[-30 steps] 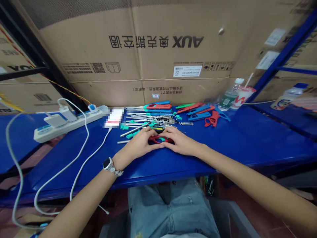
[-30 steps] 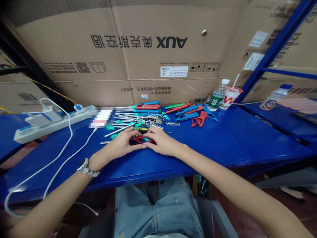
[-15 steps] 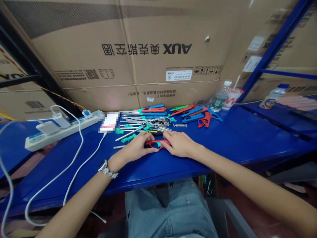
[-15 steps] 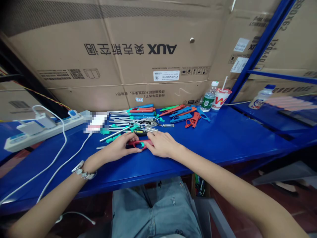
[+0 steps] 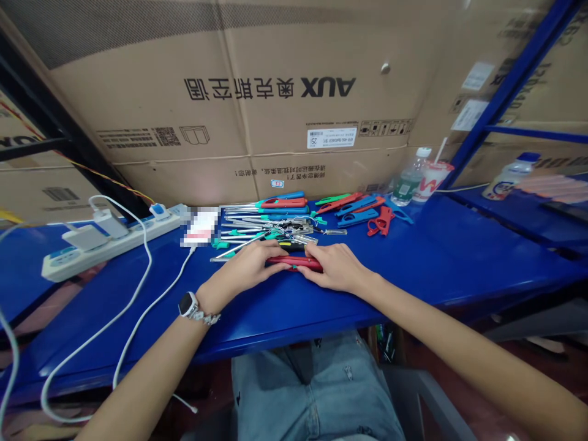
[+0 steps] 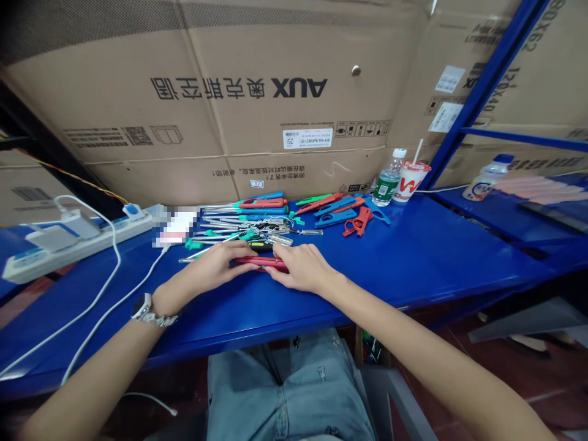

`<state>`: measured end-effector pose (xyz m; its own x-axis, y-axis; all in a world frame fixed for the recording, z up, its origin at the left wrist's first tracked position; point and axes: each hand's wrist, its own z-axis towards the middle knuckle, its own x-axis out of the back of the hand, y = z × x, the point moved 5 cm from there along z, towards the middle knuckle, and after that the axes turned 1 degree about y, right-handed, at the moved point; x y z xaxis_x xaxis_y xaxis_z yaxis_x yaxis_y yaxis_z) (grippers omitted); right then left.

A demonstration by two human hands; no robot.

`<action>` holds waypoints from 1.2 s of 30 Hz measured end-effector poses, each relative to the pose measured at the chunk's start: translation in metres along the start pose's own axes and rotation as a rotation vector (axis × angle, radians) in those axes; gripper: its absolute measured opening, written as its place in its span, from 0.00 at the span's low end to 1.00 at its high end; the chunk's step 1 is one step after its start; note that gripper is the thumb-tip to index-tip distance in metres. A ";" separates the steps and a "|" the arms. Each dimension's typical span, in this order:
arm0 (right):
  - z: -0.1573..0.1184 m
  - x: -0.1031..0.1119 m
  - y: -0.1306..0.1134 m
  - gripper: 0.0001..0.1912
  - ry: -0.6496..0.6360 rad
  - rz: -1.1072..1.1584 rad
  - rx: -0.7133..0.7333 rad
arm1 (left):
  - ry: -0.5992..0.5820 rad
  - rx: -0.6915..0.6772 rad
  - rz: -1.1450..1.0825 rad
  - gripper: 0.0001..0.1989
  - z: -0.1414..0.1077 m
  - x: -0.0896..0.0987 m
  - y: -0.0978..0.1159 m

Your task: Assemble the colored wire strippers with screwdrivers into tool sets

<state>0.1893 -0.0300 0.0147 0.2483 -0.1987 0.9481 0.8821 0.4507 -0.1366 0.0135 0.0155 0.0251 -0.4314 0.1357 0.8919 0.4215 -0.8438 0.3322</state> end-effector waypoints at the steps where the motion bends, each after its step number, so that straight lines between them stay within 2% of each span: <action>1: 0.000 0.000 0.000 0.14 0.010 0.002 0.005 | 0.012 -0.021 0.030 0.16 0.000 0.001 0.002; 6: -0.002 0.001 0.004 0.15 0.110 0.004 0.073 | 0.083 -0.129 0.216 0.17 0.000 0.005 0.013; 11: -0.005 0.000 0.004 0.20 0.172 0.015 0.163 | 0.143 -0.180 0.260 0.16 -0.008 0.005 0.016; 18: -0.004 -0.003 0.006 0.20 0.177 0.131 0.134 | 0.145 -0.147 0.231 0.18 -0.011 0.004 0.015; 24: -0.004 -0.003 0.006 0.22 0.176 0.105 0.091 | 0.128 -0.136 0.170 0.19 -0.011 0.000 0.013; 28: -0.004 -0.001 0.002 0.25 0.157 0.066 0.103 | 0.141 -0.151 0.177 0.20 -0.010 0.002 0.014; 33: -0.004 -0.001 -0.003 0.21 0.103 0.054 0.138 | 0.124 -0.147 0.175 0.20 -0.010 0.005 0.014; 36: -0.004 -0.003 -0.002 0.24 0.101 0.046 0.136 | 0.112 -0.138 0.135 0.20 -0.010 0.003 0.011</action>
<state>0.1886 -0.0340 0.0112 0.3320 -0.2585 0.9072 0.8085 0.5733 -0.1325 0.0084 0.0015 0.0286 -0.4677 -0.0358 0.8832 0.3716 -0.9146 0.1597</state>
